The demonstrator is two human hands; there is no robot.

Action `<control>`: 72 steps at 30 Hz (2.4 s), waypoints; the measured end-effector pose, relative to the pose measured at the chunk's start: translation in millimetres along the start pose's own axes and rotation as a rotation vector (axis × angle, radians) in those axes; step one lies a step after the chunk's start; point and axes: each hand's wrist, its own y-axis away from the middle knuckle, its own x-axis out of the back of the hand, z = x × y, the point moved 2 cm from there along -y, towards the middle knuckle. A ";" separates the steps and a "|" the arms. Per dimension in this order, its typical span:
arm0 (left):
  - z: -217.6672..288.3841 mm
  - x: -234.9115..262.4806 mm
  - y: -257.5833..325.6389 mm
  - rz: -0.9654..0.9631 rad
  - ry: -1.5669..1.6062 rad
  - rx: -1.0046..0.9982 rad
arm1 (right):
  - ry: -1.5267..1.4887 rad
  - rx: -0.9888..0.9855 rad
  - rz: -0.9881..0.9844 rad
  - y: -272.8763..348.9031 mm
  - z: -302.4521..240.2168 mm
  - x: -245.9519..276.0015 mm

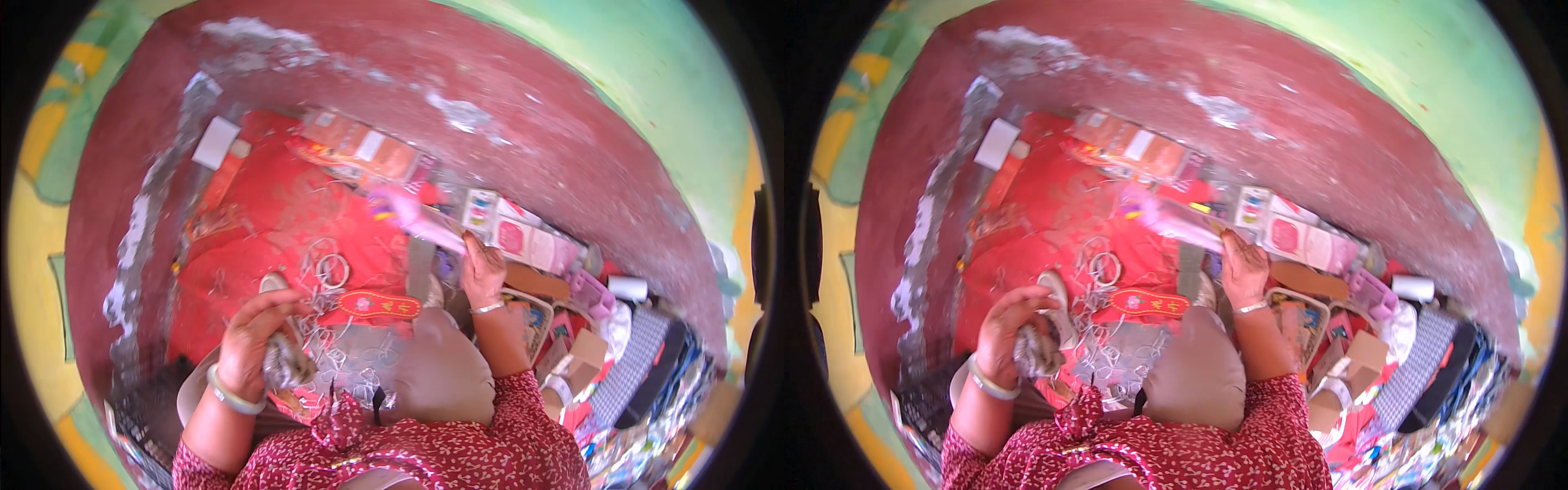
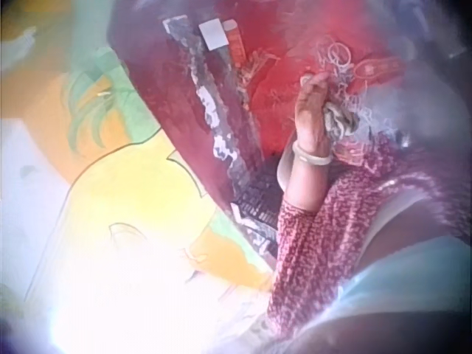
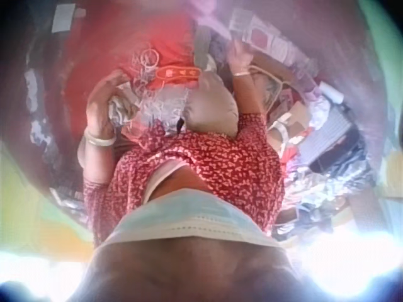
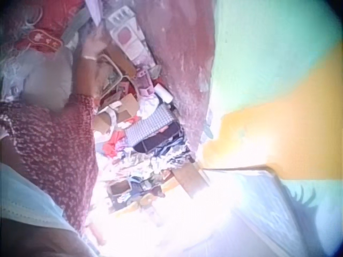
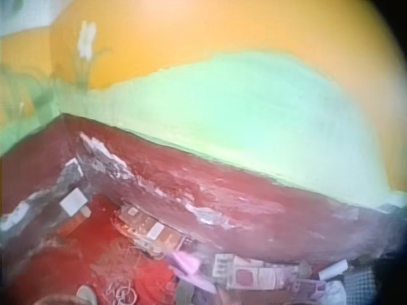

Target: The person picks up packaged products and loose insoles from the floor by hand and organizes them into groups and containers.

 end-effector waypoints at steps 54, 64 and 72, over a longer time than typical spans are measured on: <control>0.1 56.3 -21.6 0.091 0.663 -0.169 | -1.825 -0.918 -0.468 -66.2 -89.0 -49.4; -2.0 66.1 -25.5 0.148 0.674 -0.121 | -1.910 -0.894 -0.517 -73.8 -103.0 -38.9; 5.8 49.2 -22.3 0.195 0.681 -0.107 | -1.802 -0.845 -0.428 -73.6 -100.4 -37.4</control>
